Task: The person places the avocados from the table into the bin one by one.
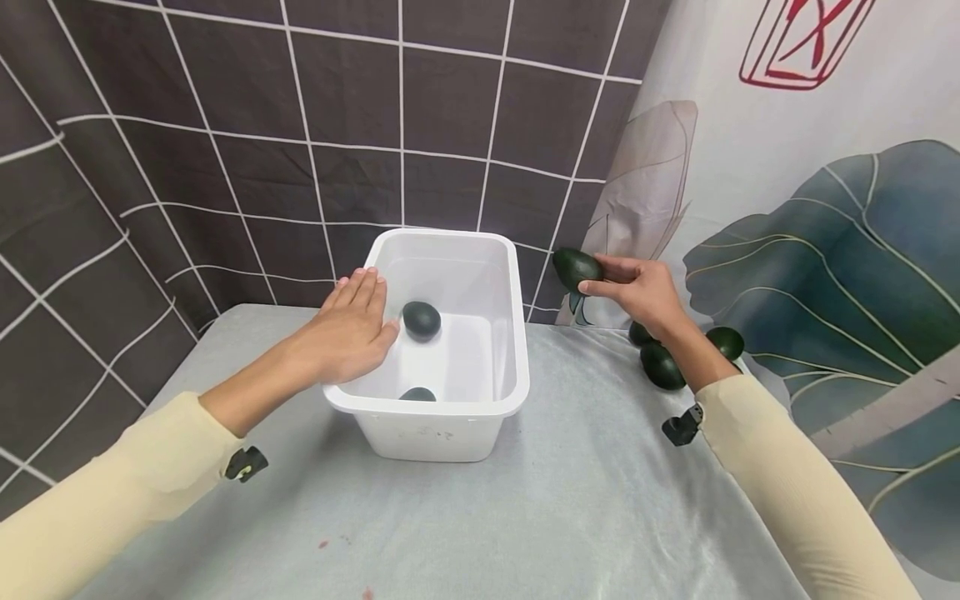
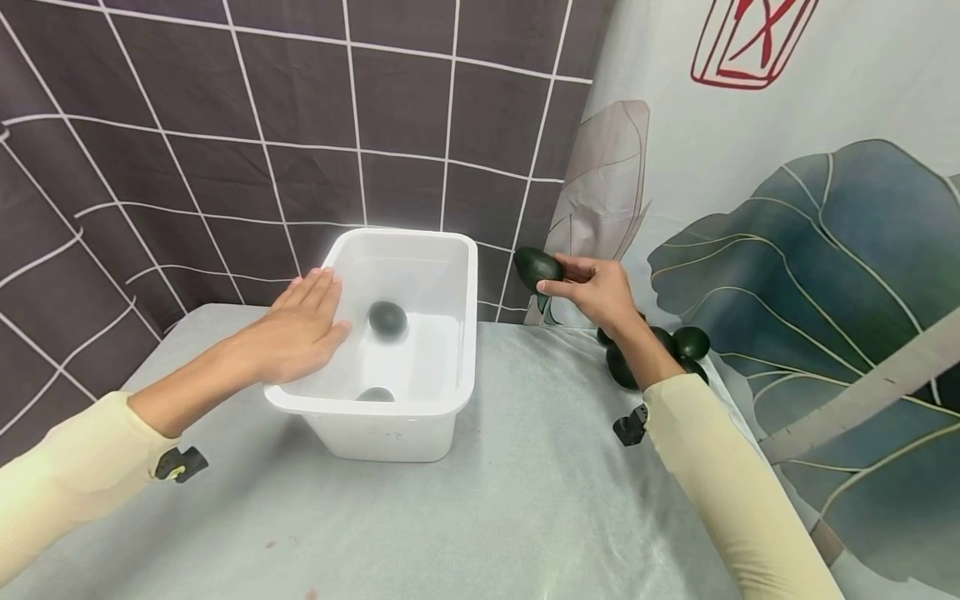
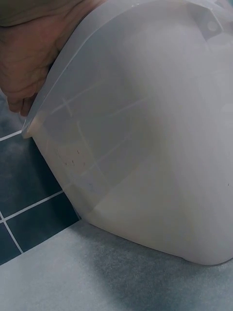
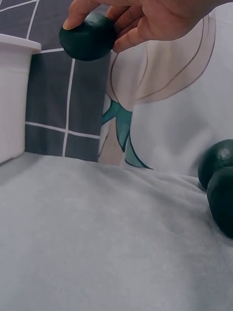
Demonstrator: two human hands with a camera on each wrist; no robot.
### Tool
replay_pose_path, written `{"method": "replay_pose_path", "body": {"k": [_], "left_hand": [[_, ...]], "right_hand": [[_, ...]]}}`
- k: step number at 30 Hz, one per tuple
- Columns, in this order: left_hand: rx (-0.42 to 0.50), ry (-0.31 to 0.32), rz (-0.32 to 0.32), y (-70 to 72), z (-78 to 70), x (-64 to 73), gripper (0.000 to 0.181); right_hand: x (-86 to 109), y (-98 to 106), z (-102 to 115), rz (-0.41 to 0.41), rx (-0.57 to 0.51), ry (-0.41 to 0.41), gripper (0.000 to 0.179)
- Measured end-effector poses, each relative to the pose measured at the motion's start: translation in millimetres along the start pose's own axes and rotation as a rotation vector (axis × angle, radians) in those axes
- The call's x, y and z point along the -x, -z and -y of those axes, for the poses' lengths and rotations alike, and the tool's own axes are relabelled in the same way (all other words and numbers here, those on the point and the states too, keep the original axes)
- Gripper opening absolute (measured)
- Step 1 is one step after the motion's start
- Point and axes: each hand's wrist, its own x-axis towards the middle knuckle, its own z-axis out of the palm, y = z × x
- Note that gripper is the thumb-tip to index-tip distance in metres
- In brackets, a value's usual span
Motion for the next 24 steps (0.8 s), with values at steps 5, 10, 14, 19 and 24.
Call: {"method": "replay_pose_path", "body": {"k": [5,10,14,19,24], "left_hand": [[0.001,0.001,0.003,0.3,0.2,0.2,0.079],[0.002,0.000,0.001,0.3,0.9,0.2,0.079],[0.005,-0.001,0.004,0.4,0.9,0.2,0.079],[0.005,-0.004,0.004,0.5,0.6,0.0,0.079],[0.005,-0.006,0.001,0.3,0.5,-0.1,0.078]], "right_hand": [[-2.1,-3,6,-0.003,-0.019,0.006,0.068],[-5.0,-5,14,-0.006,-0.028,0.030,0.065],[-6.3,-7,21,0.007,-0.042,0.038,0.067],[-8.2,-9,28,0.015,-0.066,0.048,0.069],[-11.1,-12,34,0.011,-0.080,0.073,0.067]]}}
